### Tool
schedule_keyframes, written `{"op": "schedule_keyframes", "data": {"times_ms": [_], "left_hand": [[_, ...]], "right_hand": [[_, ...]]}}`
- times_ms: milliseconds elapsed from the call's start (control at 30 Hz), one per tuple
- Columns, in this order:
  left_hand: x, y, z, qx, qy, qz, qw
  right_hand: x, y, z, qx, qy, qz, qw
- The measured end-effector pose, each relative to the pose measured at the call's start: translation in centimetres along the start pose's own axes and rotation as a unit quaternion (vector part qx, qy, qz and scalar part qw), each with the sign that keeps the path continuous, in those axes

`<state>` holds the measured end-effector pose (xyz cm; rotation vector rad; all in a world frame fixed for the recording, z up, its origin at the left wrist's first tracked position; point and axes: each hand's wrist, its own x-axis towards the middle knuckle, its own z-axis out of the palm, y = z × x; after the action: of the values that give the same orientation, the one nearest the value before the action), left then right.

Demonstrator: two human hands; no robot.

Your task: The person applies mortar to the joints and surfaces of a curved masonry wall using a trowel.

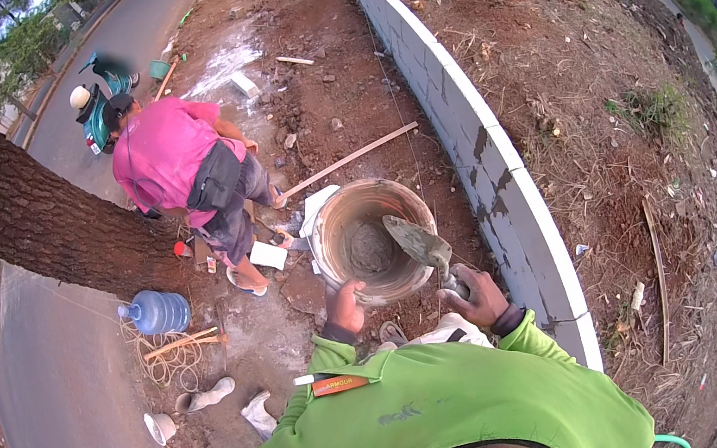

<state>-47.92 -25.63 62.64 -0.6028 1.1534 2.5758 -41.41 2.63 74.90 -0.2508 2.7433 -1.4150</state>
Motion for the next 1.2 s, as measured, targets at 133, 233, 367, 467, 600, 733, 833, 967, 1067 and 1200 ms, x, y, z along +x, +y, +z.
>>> {"op": "schedule_keyframes", "data": {"times_ms": [133,233,367,467,600,733,833,967,1067,1200], "left_hand": [[-2.0,-0.5,-1.1,0.051,0.020,0.043,0.998],[-2.8,-2.6,-4.5,0.019,0.030,0.020,0.999],[-5.8,-4.1,-3.4,-0.009,0.117,-0.142,0.983],[-8.0,-7.0,-3.0,0.000,0.065,-0.125,0.990],[-11.7,-9.0,2.1,-0.002,0.053,-0.165,0.985],[-10.3,-13.7,-2.0,0.134,-0.052,-0.079,0.986],[-13.1,-13.5,-1.8,0.203,-0.061,-0.078,0.974],[-17.1,-11.7,4.6,0.059,-0.008,-0.141,0.988],[-16.0,-11.8,2.5,0.114,-0.035,-0.072,0.990],[-18.5,-10.7,7.2,0.186,-0.040,-0.097,0.977]], "right_hand": [[-0.7,-0.4,-1.6,-0.008,-0.011,-0.026,1.000],[-3.5,-0.9,-2.6,-0.013,-0.014,-0.030,0.999],[-10.2,-0.1,-4.1,-0.015,-0.018,0.039,0.999],[-15.8,3.2,-3.7,-0.044,0.021,0.074,0.996],[-21.2,5.7,-4.4,-0.055,0.011,0.115,0.992],[-22.9,5.2,-5.4,-0.026,0.026,0.066,0.997],[-23.6,3.5,-6.0,-0.010,0.033,0.057,0.998],[-25.9,5.5,-5.9,0.018,0.036,0.067,0.997],[-27.3,6.6,-5.5,0.072,0.037,0.113,0.990],[-27.9,6.8,-5.3,0.058,0.021,0.136,0.989]]}}
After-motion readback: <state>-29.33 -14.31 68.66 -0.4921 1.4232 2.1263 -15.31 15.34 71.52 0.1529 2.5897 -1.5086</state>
